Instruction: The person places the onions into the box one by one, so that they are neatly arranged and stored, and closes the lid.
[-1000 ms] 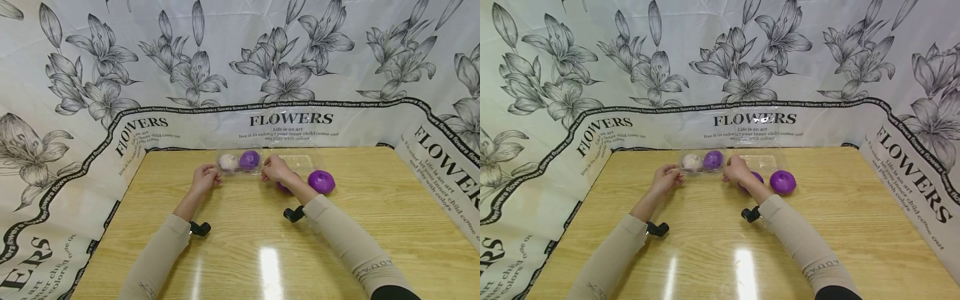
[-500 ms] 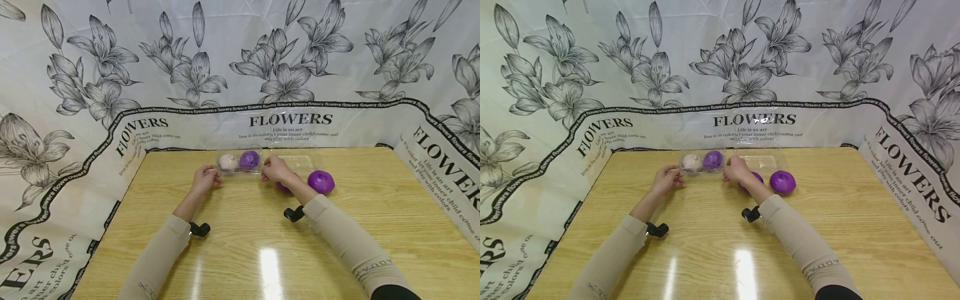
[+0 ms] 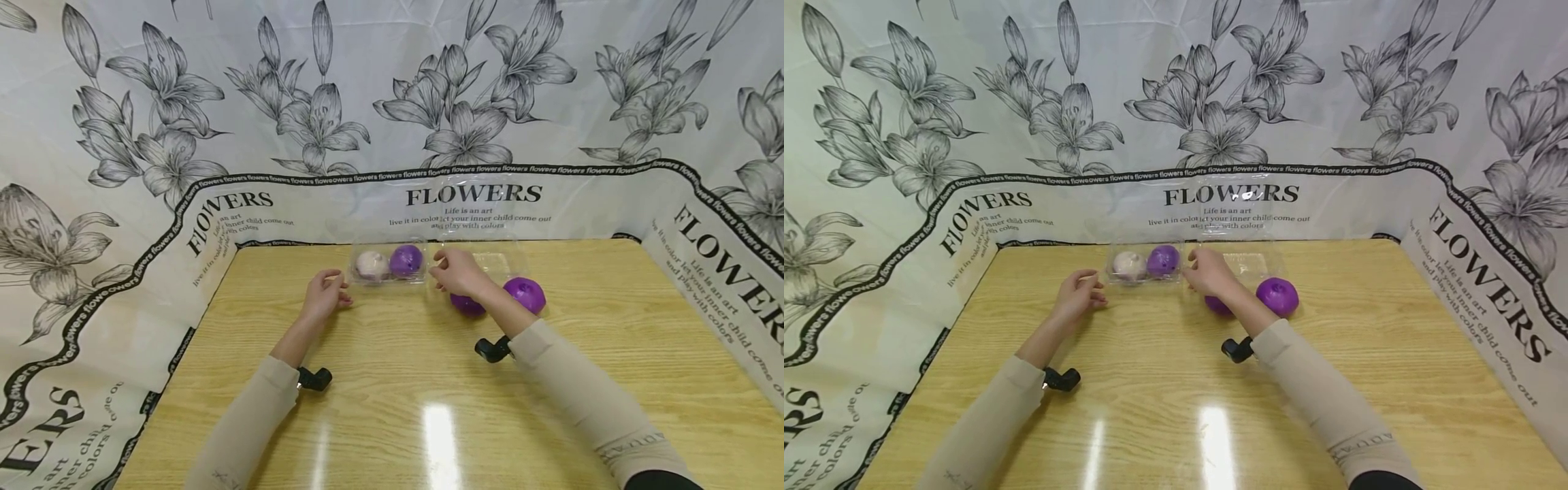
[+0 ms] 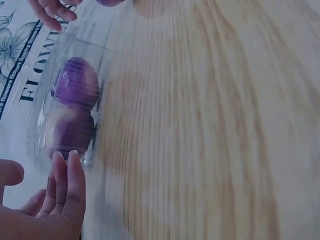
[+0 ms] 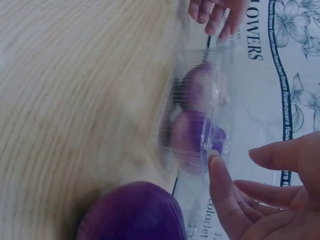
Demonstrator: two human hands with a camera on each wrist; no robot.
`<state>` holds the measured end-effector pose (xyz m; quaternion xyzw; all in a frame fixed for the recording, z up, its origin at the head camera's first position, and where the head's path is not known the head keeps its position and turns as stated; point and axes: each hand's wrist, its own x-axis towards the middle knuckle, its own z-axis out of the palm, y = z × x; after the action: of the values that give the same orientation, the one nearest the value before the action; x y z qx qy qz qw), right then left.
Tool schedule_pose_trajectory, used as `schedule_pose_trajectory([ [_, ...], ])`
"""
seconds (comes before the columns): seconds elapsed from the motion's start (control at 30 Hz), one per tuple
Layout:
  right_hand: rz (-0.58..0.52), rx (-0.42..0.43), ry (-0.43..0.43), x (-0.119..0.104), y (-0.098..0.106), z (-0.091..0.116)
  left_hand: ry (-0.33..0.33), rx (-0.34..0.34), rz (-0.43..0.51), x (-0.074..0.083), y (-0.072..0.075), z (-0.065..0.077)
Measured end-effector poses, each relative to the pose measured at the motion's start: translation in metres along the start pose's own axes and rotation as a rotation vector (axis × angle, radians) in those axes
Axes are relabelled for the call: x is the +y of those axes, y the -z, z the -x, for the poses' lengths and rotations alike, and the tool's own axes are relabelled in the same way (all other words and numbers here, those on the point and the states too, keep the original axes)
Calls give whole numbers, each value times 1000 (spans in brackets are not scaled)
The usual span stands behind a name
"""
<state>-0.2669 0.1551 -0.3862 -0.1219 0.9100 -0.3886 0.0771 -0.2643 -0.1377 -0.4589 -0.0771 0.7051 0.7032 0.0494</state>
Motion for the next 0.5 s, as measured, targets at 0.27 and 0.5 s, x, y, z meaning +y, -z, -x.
schedule_pose_trajectory([
  [0.27, 61, 19, 45, 0, 16, 15, -37, 5, -84, 3, 14, 8],
  [0.5, 124, 46, 70, 8, 30, 24, -105, 18, -160, 8, 17, 17],
])
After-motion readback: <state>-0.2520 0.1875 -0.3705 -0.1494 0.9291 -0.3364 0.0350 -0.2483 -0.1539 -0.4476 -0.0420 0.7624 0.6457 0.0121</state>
